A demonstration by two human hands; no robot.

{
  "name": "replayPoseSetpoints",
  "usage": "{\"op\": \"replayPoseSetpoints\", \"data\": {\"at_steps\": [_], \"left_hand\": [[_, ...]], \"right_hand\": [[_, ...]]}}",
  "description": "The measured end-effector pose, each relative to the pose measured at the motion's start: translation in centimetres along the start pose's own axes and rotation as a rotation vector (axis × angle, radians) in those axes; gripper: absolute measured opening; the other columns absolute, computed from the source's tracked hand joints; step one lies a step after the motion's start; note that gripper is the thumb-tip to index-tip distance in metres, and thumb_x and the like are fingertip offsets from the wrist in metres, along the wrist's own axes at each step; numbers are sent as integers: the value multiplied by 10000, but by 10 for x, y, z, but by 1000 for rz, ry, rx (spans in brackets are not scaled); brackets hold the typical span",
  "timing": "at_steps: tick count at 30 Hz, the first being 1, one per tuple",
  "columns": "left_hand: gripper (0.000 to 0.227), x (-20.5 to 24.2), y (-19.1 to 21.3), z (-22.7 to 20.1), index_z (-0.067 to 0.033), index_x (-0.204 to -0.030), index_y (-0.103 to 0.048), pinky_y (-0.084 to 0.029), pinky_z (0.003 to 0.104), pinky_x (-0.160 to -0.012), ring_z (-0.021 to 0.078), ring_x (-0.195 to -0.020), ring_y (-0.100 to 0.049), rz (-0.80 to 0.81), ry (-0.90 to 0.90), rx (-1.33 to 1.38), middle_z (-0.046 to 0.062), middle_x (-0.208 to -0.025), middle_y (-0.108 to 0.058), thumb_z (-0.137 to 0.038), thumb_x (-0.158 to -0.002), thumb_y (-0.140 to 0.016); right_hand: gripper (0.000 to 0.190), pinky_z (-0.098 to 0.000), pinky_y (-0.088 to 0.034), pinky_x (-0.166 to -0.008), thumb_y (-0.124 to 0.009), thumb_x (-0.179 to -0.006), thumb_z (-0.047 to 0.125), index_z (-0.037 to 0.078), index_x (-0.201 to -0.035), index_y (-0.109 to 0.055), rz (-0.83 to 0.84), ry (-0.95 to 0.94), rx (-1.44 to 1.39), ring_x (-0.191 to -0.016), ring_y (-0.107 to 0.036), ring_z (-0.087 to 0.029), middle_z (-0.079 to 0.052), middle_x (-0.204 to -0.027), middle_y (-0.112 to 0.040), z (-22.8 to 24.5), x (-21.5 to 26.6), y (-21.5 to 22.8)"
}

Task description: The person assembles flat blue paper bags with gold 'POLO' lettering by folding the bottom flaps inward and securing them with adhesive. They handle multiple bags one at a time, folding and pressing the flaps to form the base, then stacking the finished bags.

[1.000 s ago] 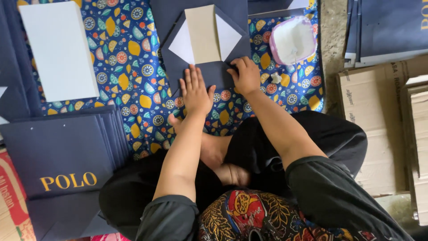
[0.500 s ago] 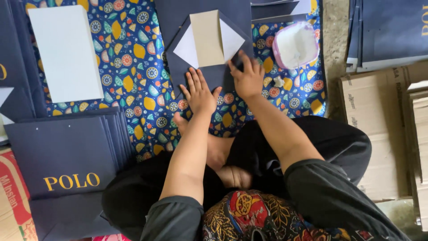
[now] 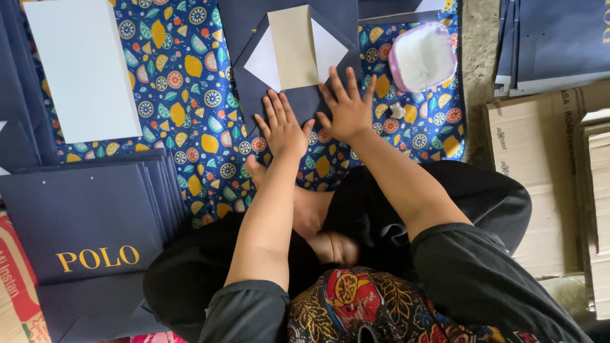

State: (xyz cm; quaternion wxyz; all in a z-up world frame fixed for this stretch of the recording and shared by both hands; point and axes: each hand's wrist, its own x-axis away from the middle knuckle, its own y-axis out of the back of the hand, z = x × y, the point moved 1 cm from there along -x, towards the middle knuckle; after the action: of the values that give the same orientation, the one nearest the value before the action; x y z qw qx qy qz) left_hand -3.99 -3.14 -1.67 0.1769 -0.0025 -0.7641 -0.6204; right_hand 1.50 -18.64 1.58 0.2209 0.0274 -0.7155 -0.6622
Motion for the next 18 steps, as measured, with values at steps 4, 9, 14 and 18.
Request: {"op": "replayPoseSetpoints", "data": {"at_steps": [4,9,14,18], "left_hand": [[1025,1,11,3,-66,-1657,-28,69,629,-1251,293,-1591,105,74,9,-42,128,-1725,87,-679,-985,-501],[1050,-1,24,2,-100,-1660,16,45,579,-1254,216,-1576,137,158,29,-43,55,-1716,135,-757,-973,-432],[1020,-3,15,1,-140,-1662,42,114,618,-1266,239,-1580,207,175,63,51,56,-1719,191,-704,-996,-485],[1026,-4,17,0,-141,-1660,47,117,613,-1269,242,-1582,199,174,62,52,58,-1717,191,-707,-991,-487]], "right_hand": [[708,-775,51,-1175,-354,-1007,678,354,-1633,-292,19,13,-52,-1586,65,-353,21,-1742,39,8,-2,15],[658,-806,-71,-1148,-198,-1020,665,461,-1638,-102,228,9,-29,-1576,94,-323,-6,-1714,125,-11,11,41],[551,-817,93,-1145,-204,-1045,670,556,-1584,-180,312,-76,3,-1585,126,-296,96,-1728,161,-35,36,27],[555,-831,50,-1139,-228,-1044,659,542,-1585,-199,338,-114,-22,-1585,126,-314,59,-1738,124,-45,50,26]]}}
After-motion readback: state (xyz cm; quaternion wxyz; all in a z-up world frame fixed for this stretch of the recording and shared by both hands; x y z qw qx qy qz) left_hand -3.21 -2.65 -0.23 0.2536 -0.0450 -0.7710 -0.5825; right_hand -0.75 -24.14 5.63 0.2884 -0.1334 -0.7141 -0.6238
